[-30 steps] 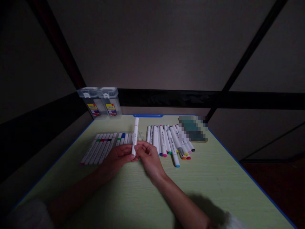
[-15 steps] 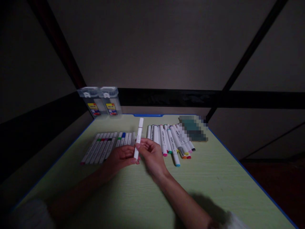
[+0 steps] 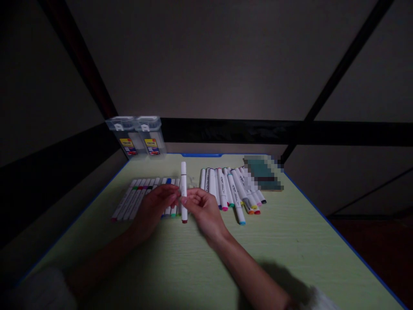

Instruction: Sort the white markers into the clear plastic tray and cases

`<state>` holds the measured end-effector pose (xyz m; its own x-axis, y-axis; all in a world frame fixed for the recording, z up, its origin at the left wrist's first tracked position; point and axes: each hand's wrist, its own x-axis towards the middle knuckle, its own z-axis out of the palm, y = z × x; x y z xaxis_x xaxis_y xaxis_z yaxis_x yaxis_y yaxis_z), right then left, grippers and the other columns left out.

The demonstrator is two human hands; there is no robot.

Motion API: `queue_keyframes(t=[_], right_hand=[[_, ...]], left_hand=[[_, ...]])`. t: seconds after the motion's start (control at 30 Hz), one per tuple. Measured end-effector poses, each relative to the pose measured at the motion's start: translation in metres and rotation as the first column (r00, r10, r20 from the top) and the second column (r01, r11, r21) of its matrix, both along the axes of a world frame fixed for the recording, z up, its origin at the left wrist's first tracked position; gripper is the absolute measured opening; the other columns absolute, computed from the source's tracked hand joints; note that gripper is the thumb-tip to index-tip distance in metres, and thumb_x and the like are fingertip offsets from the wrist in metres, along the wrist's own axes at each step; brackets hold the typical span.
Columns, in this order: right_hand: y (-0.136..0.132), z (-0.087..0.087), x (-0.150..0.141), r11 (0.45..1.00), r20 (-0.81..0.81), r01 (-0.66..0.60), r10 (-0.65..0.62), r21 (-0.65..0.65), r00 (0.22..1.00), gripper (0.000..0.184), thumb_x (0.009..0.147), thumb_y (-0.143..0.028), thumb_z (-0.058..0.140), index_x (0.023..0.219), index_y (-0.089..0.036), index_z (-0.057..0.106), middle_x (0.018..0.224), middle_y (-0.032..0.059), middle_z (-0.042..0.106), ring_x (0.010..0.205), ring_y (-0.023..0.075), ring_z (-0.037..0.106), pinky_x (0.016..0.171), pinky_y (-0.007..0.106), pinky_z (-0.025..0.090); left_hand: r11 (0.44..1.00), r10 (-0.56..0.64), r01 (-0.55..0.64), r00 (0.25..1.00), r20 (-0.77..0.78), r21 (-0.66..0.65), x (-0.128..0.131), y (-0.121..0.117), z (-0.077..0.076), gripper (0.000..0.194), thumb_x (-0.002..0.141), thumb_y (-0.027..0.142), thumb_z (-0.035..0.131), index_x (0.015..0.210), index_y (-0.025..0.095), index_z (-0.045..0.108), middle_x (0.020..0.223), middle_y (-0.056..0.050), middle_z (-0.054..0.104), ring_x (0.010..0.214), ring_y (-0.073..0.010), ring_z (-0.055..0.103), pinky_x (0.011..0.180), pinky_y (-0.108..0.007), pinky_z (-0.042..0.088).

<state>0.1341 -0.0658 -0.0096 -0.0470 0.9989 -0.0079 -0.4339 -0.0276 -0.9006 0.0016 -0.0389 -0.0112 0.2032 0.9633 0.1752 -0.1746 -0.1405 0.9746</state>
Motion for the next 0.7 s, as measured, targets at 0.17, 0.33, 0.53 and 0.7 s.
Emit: queue_keyframes(t=[0.17, 0.33, 0.53, 0.7], right_hand=[[-0.0033, 0.0006, -0.0023, 0.998, 0.033, -0.06, 0.06, 0.008, 0.998, 0.019, 0.062, -0.03, 0.071, 0.072, -0.017, 0.061, 0.062, -0.004, 0.056, 0.052, 0.0065, 0.045, 0.044, 0.018, 0.038], [-0.0035, 0.0021, -0.0024, 0.995, 0.08, -0.099, 0.097, 0.028, 0.992, 0.019, 0.064, -0.032, 0.069, 0.073, -0.017, 0.061, 0.06, -0.0041, 0.053, 0.052, 0.0072, 0.044, 0.043, 0.019, 0.036], [-0.0036, -0.0007, -0.0037, 0.992, 0.125, -0.12, 0.115, 0.034, 0.985, 0.021, 0.064, -0.035, 0.069, 0.072, -0.017, 0.06, 0.061, -0.004, 0.053, 0.051, 0.0071, 0.043, 0.045, 0.02, 0.036], [-0.0034, -0.0019, -0.0038, 0.991, 0.161, -0.125, 0.117, 0.041, 0.98, 0.02, 0.064, -0.034, 0.068, 0.07, -0.017, 0.058, 0.06, -0.0041, 0.053, 0.05, 0.0067, 0.043, 0.046, 0.02, 0.035]], left_hand=[[1.0, -0.003, 0.004, 0.999, 0.043, -0.029, -0.0009, 0.0019, -0.0006, 0.031, 0.064, 0.023, 0.065, 0.093, 0.016, 0.056, 0.076, 0.0, 0.062, 0.068, -0.0103, 0.057, 0.061, -0.021, 0.044], [0.997, -0.029, 0.034, 0.997, 0.075, -0.071, -0.0008, 0.0029, -0.0024, 0.039, 0.062, 0.021, 0.066, 0.099, 0.017, 0.053, 0.079, -0.002, 0.065, 0.075, -0.0135, 0.06, 0.067, -0.024, 0.046], [0.994, -0.015, 0.024, 0.996, 0.093, -0.105, 0.0006, 0.0007, 0.0022, 0.043, 0.06, 0.017, 0.067, 0.1, 0.017, 0.051, 0.077, -0.001, 0.065, 0.074, -0.014, 0.061, 0.067, -0.024, 0.046], [0.995, -0.03, 0.04, 0.993, 0.112, -0.087, -0.0002, -0.0003, 0.003, 0.049, 0.059, 0.014, 0.068, 0.104, 0.017, 0.048, 0.076, 0.0, 0.065, 0.073, -0.014, 0.062, 0.065, -0.024, 0.047]])
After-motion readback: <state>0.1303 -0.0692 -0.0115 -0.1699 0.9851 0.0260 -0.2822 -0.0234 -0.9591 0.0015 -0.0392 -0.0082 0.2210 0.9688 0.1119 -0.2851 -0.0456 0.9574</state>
